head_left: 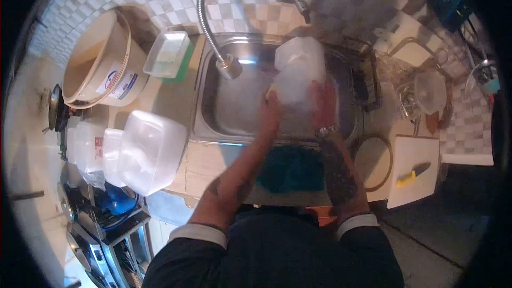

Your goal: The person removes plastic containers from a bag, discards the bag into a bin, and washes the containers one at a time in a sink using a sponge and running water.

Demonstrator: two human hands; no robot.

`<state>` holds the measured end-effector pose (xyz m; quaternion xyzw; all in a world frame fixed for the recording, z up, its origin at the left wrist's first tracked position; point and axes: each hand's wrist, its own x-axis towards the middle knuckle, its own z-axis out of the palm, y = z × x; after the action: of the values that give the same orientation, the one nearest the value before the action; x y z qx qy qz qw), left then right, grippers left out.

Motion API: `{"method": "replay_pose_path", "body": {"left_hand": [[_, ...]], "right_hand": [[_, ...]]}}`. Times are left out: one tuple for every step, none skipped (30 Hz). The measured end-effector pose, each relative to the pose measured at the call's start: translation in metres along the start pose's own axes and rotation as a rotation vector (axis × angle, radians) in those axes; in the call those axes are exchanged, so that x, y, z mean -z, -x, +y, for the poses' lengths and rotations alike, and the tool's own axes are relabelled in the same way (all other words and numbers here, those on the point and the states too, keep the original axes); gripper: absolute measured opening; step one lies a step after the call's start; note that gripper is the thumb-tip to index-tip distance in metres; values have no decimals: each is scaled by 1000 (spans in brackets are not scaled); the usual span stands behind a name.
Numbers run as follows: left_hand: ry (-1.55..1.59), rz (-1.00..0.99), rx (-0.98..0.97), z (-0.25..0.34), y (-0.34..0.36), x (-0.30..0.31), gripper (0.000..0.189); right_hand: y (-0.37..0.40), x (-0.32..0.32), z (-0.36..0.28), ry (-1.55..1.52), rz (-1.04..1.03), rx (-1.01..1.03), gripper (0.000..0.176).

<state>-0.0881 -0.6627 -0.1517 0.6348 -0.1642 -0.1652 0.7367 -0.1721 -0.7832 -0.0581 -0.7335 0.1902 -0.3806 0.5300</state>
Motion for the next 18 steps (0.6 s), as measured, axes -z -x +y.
{"method": "replay_pose_path", "body": {"left_hand": [[-37,45,-32,4,14,-11,53],[-72,143,-24,39,34,-27,52],[-220,140,-115,64,38,-39,51],[-365,139,-214,87,39,-49,49],[-511,139,-316,100,38,-55,47],[-654,24,-387,107,28,-55,45],[-798,-91,-452,113,12,-49,42],[-940,-209,-518,118,-6,-41,39],[-928,-287,-520,121,-26,-28,38],[-914,-365,-518,122,-47,-11,37],[-899,-441,-523,122,-59,-2,35],[-850,-392,-461,118,-61,0,36],[-802,-348,-398,117,-59,1,37],[-753,-305,-332,116,-57,1,37],[-795,-352,-482,110,-45,-3,37],[-835,-399,-638,112,-23,-13,36],[-872,-446,-790,115,-10,-19,36],[-870,-431,-797,118,-11,-20,33]], "right_hand": [[-8,0,7,62,54,24,34],[-3,1,14,115,71,39,35],[2,2,22,169,88,53,35],[7,-3,32,208,73,70,36],[10,-7,30,180,35,61,37],[14,-10,28,153,-3,51,37],[20,-9,11,60,-69,13,38],[22,-4,-1,35,-154,-40,38],[25,2,-14,14,-237,-94,39],[27,12,-25,62,-343,-168,40],[26,19,-30,110,-446,-234,42],[25,21,-32,92,-475,-238,42],[25,23,-33,73,-502,-246,42],[26,25,-34,54,-529,-257,42],[26,25,-23,24,-474,-188,43],[23,21,-4,-7,-414,-116,43],[21,19,1,-38,-357,-48,44],[21,26,5,77,-408,-50,44]]}}
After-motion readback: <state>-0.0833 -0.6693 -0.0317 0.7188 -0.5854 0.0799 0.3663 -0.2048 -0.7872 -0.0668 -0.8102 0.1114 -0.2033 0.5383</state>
